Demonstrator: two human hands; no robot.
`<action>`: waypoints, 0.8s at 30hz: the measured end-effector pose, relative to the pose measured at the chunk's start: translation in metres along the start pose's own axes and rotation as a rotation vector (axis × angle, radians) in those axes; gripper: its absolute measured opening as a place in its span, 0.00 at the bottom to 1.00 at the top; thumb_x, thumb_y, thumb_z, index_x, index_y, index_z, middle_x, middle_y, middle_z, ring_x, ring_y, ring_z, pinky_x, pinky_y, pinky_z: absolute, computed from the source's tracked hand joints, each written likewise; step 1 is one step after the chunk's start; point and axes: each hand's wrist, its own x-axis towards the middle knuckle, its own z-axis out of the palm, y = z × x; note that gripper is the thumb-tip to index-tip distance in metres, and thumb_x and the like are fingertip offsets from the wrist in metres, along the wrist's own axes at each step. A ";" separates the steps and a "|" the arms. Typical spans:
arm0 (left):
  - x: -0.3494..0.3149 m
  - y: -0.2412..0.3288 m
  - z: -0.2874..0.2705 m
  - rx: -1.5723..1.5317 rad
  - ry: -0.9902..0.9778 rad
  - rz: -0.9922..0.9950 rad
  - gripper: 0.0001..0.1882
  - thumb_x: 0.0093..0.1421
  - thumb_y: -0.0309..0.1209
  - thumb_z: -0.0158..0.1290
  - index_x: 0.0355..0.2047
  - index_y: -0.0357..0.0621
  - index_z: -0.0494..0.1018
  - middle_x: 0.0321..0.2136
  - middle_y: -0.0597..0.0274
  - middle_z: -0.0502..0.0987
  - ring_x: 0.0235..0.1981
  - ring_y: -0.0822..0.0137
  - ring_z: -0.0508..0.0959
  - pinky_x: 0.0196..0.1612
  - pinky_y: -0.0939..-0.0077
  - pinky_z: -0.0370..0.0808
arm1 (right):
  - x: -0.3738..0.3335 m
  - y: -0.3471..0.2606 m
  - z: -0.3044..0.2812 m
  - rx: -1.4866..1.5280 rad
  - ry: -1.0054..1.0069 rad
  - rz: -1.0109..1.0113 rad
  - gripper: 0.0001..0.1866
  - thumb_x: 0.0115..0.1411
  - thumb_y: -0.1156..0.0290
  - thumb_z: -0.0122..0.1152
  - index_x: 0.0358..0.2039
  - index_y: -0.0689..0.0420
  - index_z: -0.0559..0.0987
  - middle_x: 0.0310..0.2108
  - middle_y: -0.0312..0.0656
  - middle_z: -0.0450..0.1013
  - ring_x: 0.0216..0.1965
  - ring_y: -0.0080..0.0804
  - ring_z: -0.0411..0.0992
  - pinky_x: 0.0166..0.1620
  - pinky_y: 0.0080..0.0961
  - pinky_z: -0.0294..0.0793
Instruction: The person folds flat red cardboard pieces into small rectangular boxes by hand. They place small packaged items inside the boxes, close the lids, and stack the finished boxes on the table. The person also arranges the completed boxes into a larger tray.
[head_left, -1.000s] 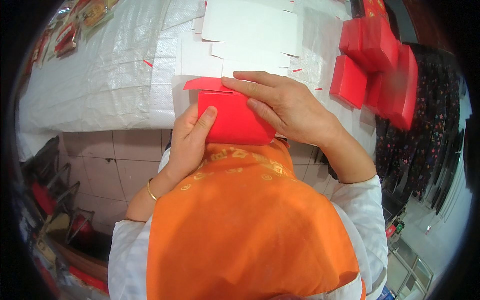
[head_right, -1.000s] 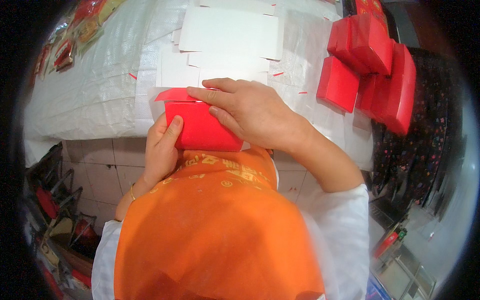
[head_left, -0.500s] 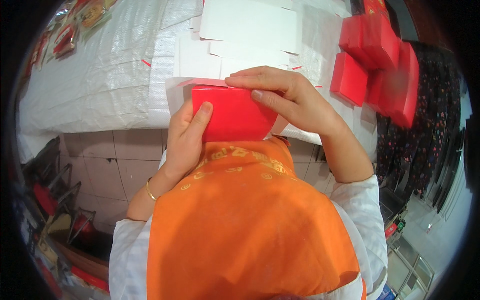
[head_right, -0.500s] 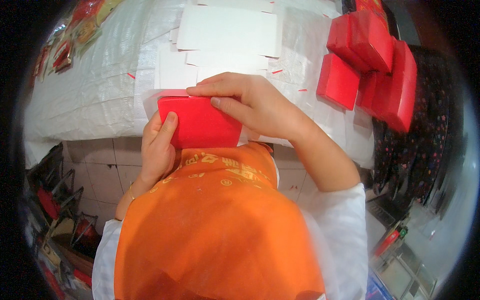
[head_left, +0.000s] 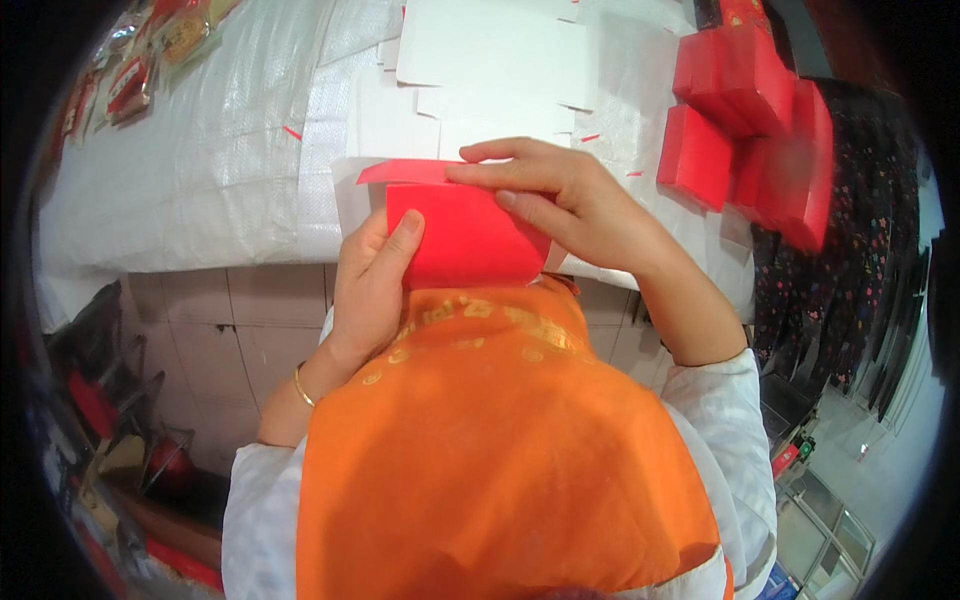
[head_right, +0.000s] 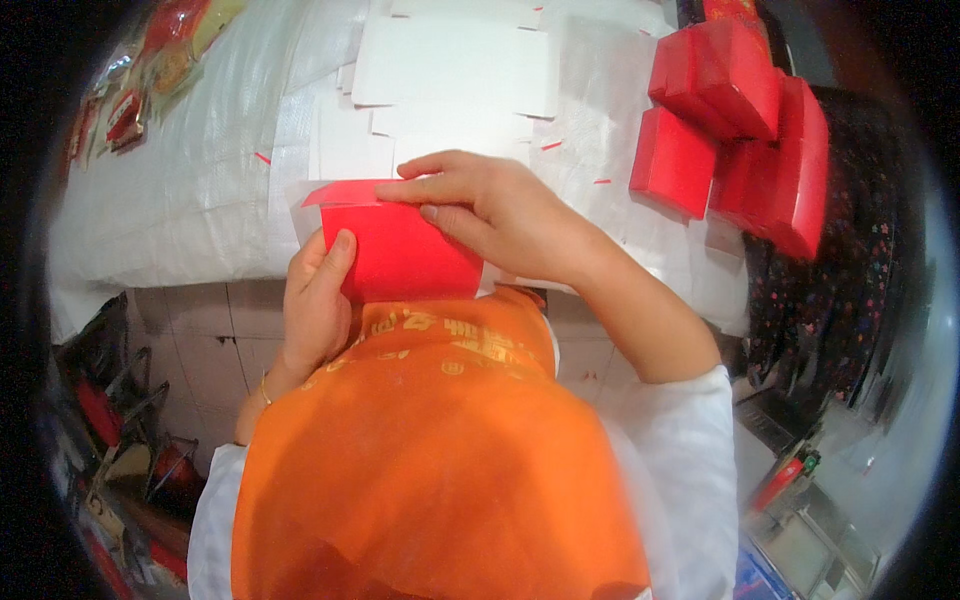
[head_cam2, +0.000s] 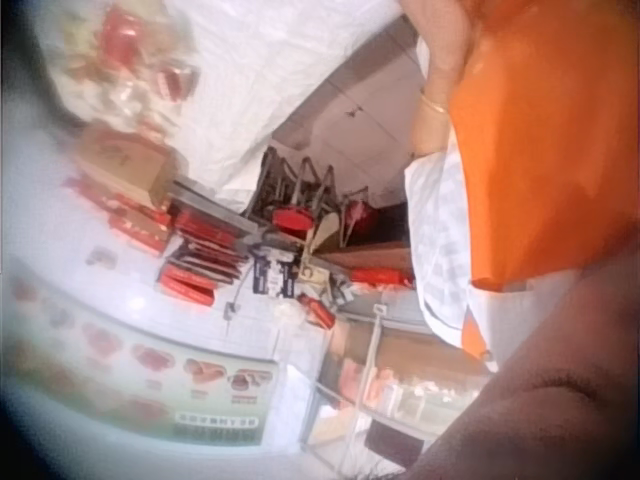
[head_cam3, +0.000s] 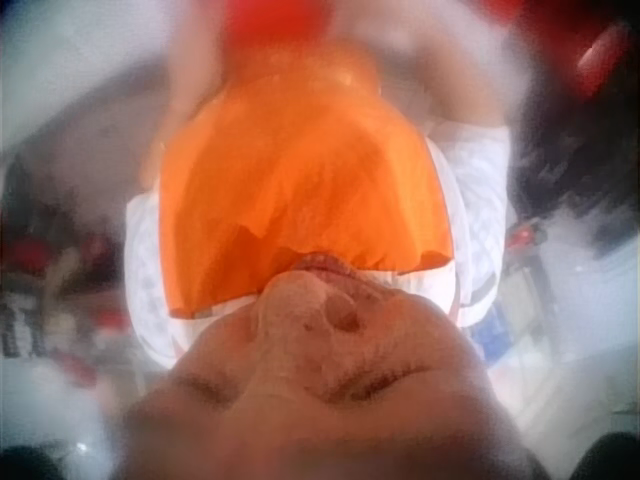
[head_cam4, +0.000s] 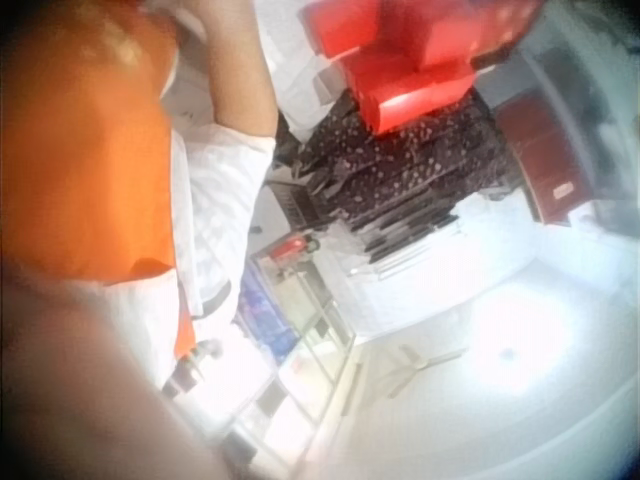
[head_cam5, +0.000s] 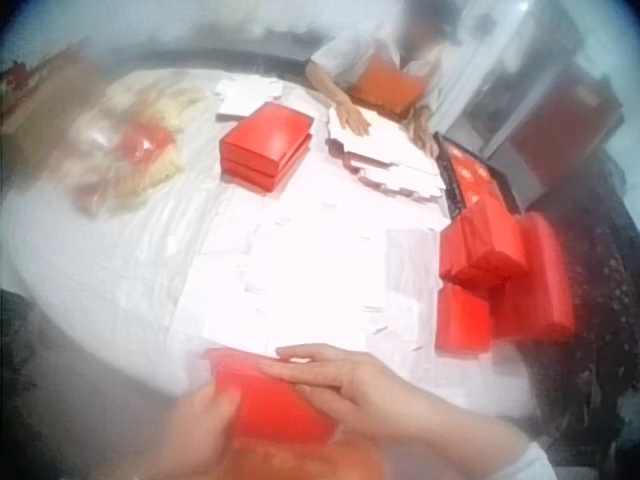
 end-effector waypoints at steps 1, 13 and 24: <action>0.002 -0.002 -0.005 -0.004 -0.016 0.005 0.15 0.73 0.34 0.43 0.49 0.33 0.72 0.44 0.62 0.78 0.43 0.77 0.74 0.48 0.78 0.72 | 0.001 -0.004 -0.002 -0.022 -0.006 0.021 0.22 0.65 0.81 0.49 0.56 0.50 0.79 0.57 0.45 0.71 0.46 0.28 0.75 0.45 0.21 0.76; 0.009 -0.004 -0.007 0.024 -0.063 0.022 0.15 0.73 0.34 0.44 0.49 0.34 0.73 0.42 0.63 0.78 0.42 0.78 0.74 0.47 0.79 0.72 | -0.005 -0.024 -0.007 0.170 -0.073 0.137 0.22 0.65 0.80 0.50 0.59 0.53 0.76 0.59 0.46 0.68 0.52 0.34 0.73 0.51 0.26 0.75; 0.049 0.066 0.022 0.654 -0.377 0.268 0.14 0.69 0.32 0.46 0.46 0.33 0.73 0.37 0.53 0.79 0.39 0.67 0.77 0.45 0.73 0.73 | 0.021 -0.037 -0.068 -0.157 -0.464 0.208 0.41 0.64 0.67 0.55 0.74 0.41 0.48 0.51 0.56 0.75 0.47 0.51 0.75 0.52 0.37 0.72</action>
